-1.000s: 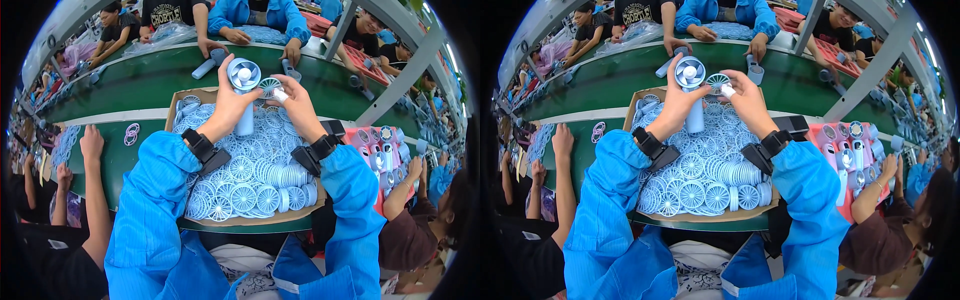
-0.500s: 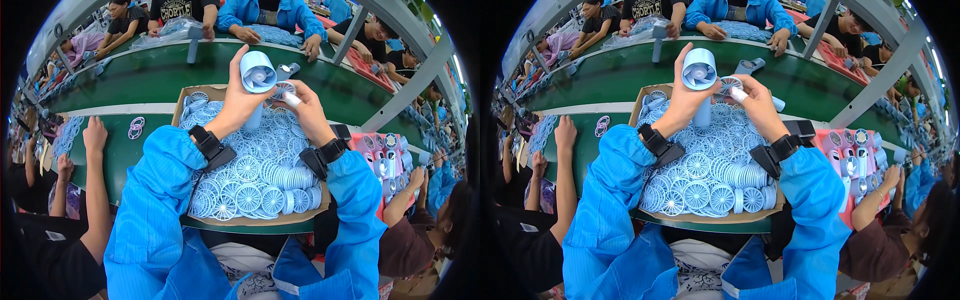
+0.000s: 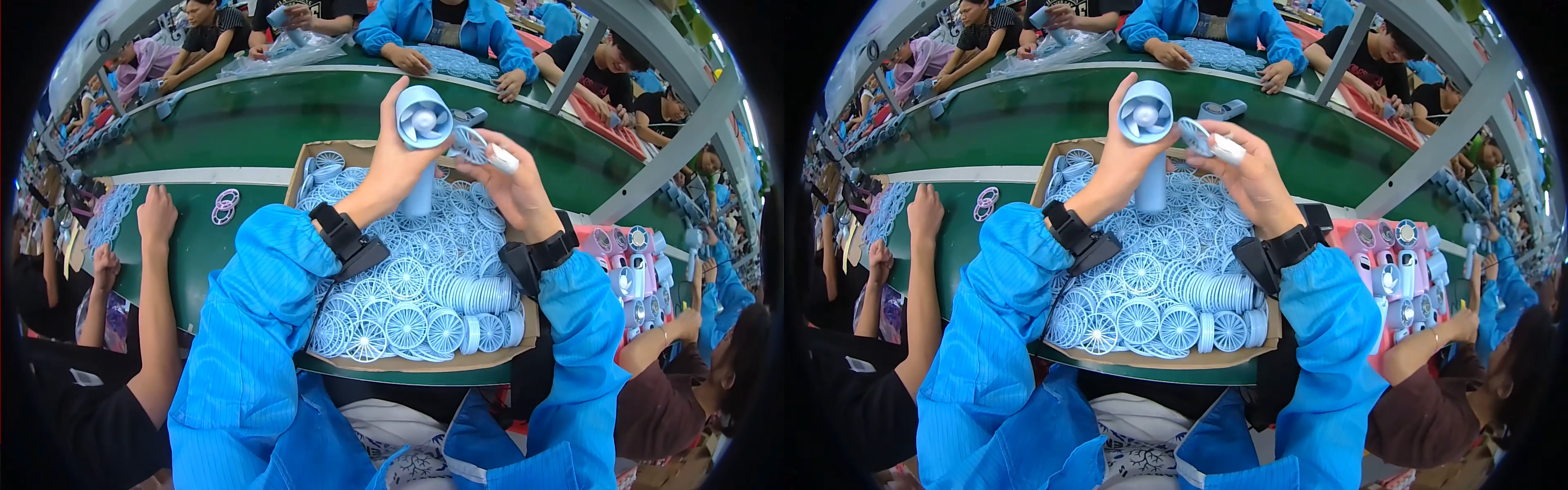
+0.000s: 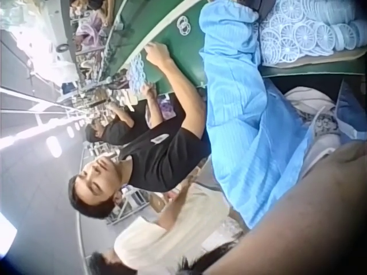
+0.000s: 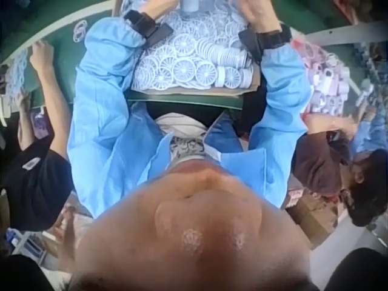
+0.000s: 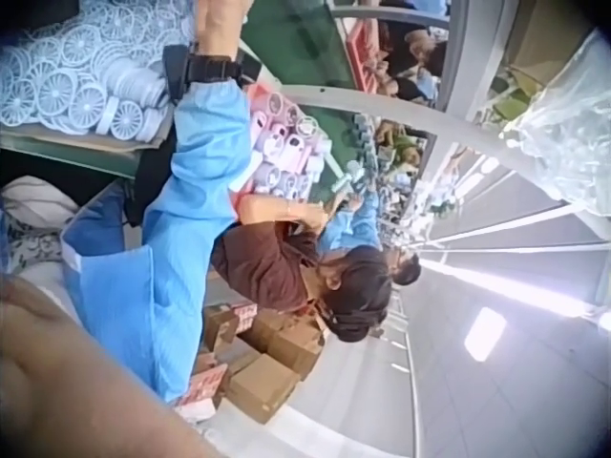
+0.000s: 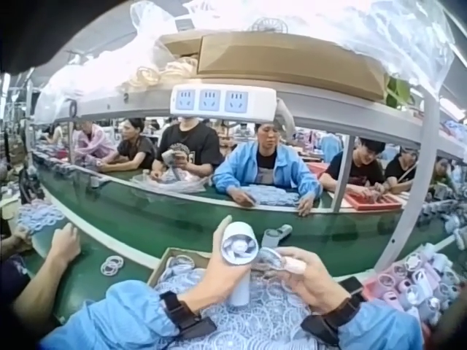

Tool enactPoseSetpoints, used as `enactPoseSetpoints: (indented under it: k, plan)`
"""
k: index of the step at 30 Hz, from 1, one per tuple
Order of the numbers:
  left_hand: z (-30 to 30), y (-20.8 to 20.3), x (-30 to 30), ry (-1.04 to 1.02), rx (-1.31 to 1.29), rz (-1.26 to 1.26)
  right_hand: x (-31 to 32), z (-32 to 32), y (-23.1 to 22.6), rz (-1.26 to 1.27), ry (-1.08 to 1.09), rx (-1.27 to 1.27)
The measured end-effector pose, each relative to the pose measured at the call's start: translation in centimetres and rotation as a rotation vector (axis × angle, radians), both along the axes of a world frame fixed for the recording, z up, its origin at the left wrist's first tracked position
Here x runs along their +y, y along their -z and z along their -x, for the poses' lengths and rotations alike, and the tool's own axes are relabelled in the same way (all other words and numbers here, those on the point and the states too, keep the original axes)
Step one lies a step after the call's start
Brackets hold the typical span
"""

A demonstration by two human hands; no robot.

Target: The person assembles handheld fans by picking up a fan body and a fan cover, pressing the cover onto the body, and placing the finished product onto the conveyor belt. This process is repeated multiple times throughout the video.

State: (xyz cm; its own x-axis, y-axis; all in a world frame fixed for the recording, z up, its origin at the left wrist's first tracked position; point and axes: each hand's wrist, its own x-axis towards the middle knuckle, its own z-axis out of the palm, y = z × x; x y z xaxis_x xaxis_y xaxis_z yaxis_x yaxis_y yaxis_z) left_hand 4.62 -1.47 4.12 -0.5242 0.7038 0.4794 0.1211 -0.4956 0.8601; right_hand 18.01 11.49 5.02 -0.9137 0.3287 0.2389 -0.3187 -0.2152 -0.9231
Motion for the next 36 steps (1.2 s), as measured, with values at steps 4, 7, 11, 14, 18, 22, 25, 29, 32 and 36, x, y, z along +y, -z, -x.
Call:
enactPoseSetpoints:
  k: [4,7,11,14,18,22,25,29,32,36]
  plan:
    - [-0.5,0.3,-0.2,0.048,-0.145,0.186,-2.1,0.4,-0.6,-1.057,0.6,0.109]
    - [-1.0,0.9,-0.5,0.183,-0.106,0.279,-3.5,0.6,-0.8,-1.281,0.685,0.189]
    - [-1.5,1.1,0.0,0.172,-0.047,0.147,-4.0,0.5,-1.1,-1.446,0.764,0.246]
    - [-1.6,0.8,-0.1,0.098,0.055,0.18,-4.1,0.5,-1.1,-1.475,0.784,0.255]
    - [-2.0,0.7,-0.4,0.047,0.132,0.214,-4.2,0.5,-1.0,-1.478,0.781,0.259]
    - [-1.9,1.1,-0.3,0.011,0.166,0.216,-4.1,0.5,-1.0,-1.502,0.788,0.266]
    - [-1.7,1.1,-0.5,0.018,0.16,0.278,-4.1,0.8,-0.9,-1.529,0.773,0.26]
    - [-1.6,0.3,-0.7,0.209,-0.032,0.321,-2.9,0.7,-0.8,-1.552,0.77,0.203]
    - [-1.7,0.1,-0.5,0.314,-0.136,0.326,-0.9,0.7,-0.2,-1.664,0.67,0.183]
    - [-1.6,-0.2,-0.8,0.329,-0.175,0.34,-2.2,1.7,0.7,-0.596,0.317,0.088]
